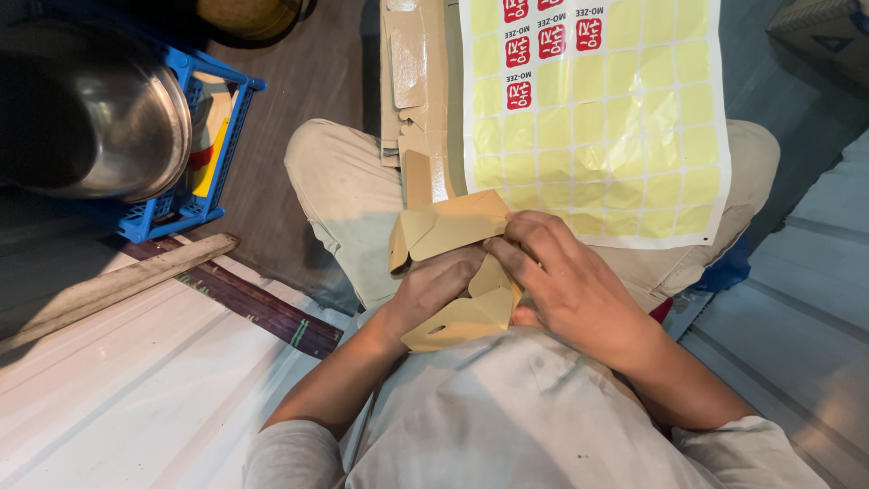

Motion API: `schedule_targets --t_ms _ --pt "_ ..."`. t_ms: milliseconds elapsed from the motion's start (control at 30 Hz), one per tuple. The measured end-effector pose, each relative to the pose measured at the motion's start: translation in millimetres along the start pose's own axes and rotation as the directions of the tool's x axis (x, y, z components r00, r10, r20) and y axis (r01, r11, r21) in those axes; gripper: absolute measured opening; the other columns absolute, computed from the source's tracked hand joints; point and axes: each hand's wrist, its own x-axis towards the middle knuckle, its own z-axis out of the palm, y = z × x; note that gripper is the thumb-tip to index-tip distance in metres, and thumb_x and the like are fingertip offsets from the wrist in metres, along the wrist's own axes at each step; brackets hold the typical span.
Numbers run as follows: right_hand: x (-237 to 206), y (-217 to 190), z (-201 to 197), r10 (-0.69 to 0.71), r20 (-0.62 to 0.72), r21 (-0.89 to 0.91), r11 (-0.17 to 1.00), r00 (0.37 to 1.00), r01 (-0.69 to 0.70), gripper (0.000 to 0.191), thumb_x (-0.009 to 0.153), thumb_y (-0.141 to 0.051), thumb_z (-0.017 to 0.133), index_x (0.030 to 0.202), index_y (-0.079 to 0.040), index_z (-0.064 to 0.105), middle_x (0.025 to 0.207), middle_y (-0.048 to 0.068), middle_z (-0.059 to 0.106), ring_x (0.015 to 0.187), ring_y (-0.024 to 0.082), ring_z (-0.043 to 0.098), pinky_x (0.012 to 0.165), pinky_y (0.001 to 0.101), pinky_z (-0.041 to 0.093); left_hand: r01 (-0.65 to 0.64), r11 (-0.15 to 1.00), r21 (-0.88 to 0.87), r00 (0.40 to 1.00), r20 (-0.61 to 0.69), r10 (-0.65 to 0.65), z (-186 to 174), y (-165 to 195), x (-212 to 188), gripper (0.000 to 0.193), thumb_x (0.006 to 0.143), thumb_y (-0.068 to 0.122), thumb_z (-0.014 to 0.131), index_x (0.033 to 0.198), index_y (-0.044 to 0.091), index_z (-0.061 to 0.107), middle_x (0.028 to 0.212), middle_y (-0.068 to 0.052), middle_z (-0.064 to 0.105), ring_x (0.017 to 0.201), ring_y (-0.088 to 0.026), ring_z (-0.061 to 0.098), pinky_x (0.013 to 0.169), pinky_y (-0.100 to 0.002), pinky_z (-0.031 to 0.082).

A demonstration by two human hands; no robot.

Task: The person sits on the floor folding flat kraft cardboard blanks into takeout food boxes, pressing the folds and sides to shape each box by hand, and stacking the finished boxes on the floor beside them. A sheet of red logo stickers lies nearby but no stickers are applied.

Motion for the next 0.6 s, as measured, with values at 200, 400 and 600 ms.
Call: schedule_targets --t_ms 200,400,600 --pt "-4 2 7 -0.102 -0.089 -0.090 0.992 0.991 0.094 0.090 0.064 -0.056 0.079 0.130 0.000 0.057 0.123 0.013 0.054 0.115 0.034 0.050 0.097 0.0463 0.046 -0.005 0.988 -0.157 1.000 0.002 0.006 7 -8 -10 0.039 0.086 0.013 0.080 0.114 -0.005 0.059 0.111 -0.019 0.068 0.105 -0.036 0.071 0.098 -0.042 0.058" --pt "-9 0 12 -0.109 -0.083 -0.043 0.993 0.991 0.106 0.095 0.067 -0.065 0.075 0.134 0.000 0.055 0.128 0.012 0.055 0.115 0.033 0.050 0.100 0.0460 0.043 0.112 0.951 -0.287 0.989 -0.057 -0.133 21 -16 -22 0.034 0.087 0.016 0.083 0.109 -0.002 0.066 0.110 -0.015 0.073 0.112 -0.036 0.074 0.102 -0.042 0.059" --pt "-9 3 10 -0.144 -0.099 0.025 0.989 0.985 0.147 0.091 0.078 -0.071 0.064 0.138 -0.003 0.054 0.129 0.013 0.054 0.114 0.033 0.048 0.100 0.0475 0.038 0.151 0.861 -0.485 0.981 -0.035 -0.191 22 -16 -20 0.029 0.082 0.017 0.087 0.100 0.004 0.069 0.103 -0.009 0.074 0.107 -0.032 0.071 0.105 -0.040 0.052"
